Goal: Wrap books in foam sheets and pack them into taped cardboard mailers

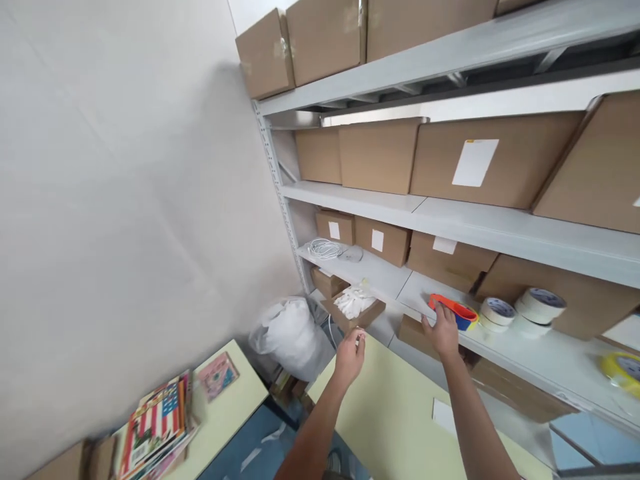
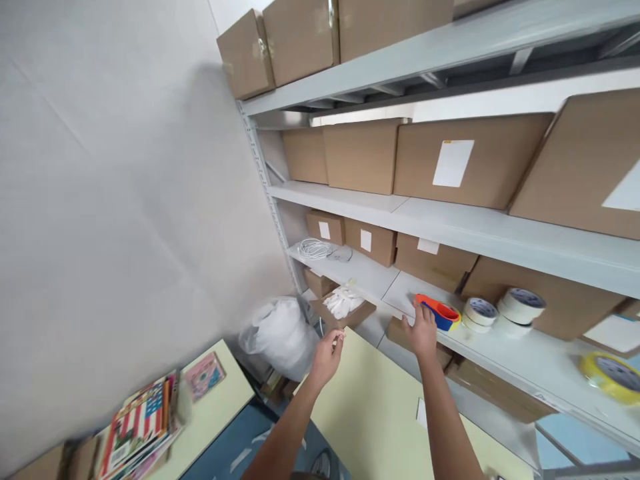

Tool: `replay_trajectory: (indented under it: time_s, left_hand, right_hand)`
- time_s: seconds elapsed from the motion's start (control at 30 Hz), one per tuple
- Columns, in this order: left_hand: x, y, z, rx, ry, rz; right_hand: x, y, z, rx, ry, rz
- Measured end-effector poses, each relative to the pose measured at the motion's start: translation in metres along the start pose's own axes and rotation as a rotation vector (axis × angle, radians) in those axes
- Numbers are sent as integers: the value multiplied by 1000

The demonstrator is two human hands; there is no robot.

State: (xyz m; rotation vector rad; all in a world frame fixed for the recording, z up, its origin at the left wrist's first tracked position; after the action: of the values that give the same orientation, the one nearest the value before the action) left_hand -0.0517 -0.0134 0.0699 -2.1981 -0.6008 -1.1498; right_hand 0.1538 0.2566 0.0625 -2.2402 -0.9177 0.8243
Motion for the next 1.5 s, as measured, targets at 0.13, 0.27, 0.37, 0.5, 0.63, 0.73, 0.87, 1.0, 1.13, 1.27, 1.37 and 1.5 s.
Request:
replay_trajectory:
  time_s: [0.13, 0.27, 0.37, 0.5, 0.63, 0.73, 0.87, 1.0, 1.13, 1.27, 1.37, 1.5]
  left_hand:
    - [-30, 29, -14, -14, -54, -64]
    - [-65, 61, -39, -23, -146, -169]
    - [-87, 83, -72, 2, -230, -217]
    - [-122, 108, -127, 64, -311, -303]
    - [-162, 132, -181, 156, -327, -387]
    - [-189, 151, -221, 201, -323, -416]
    - [-228, 180, -290, 251, -299, -432]
    - [-278, 216, -373, 344, -267, -492]
    - [-324, 255, -447, 437, -238, -575]
    - [-357, 297, -505, 518, -191, -655]
    - [-376, 332, -540, 608, -161, -725]
    - [-404, 371, -560, 683, -87, -801]
  right_hand:
    - [-43, 33, 20, -80, -180, -34]
    - [-77, 88, 55, -165, -353, 24]
    - [-108, 134, 84, -277, -442, 89]
    - [-173, 176, 115, -489, -516, 59]
    - [-257, 189, 134, -633, -564, -86]
    - [-321, 194, 151, -698, -579, -177]
    - [-410, 208, 180, -757, -597, -234]
    - [-505, 227, 208, -812, -632, -299]
    - [-593, 247, 237, -878, -652, -360]
    - [-664, 266, 268, -929, -643, -393]
    - [-711, 286, 287, -1001, -653, -447]
    - [-761, 323, 310, -1131, -653, -523]
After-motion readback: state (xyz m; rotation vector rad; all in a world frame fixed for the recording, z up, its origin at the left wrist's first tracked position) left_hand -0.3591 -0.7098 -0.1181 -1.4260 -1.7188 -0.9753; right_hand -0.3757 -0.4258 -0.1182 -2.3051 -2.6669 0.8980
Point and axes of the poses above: each hand's wrist, its own y-axis away from the middle knuckle, its own z-axis out of the palm, x = y × z, the point moved 9 cm from there along -y, towards the middle knuckle, and after that the axes turned 1 degree about -z, right-handed, at the moved point
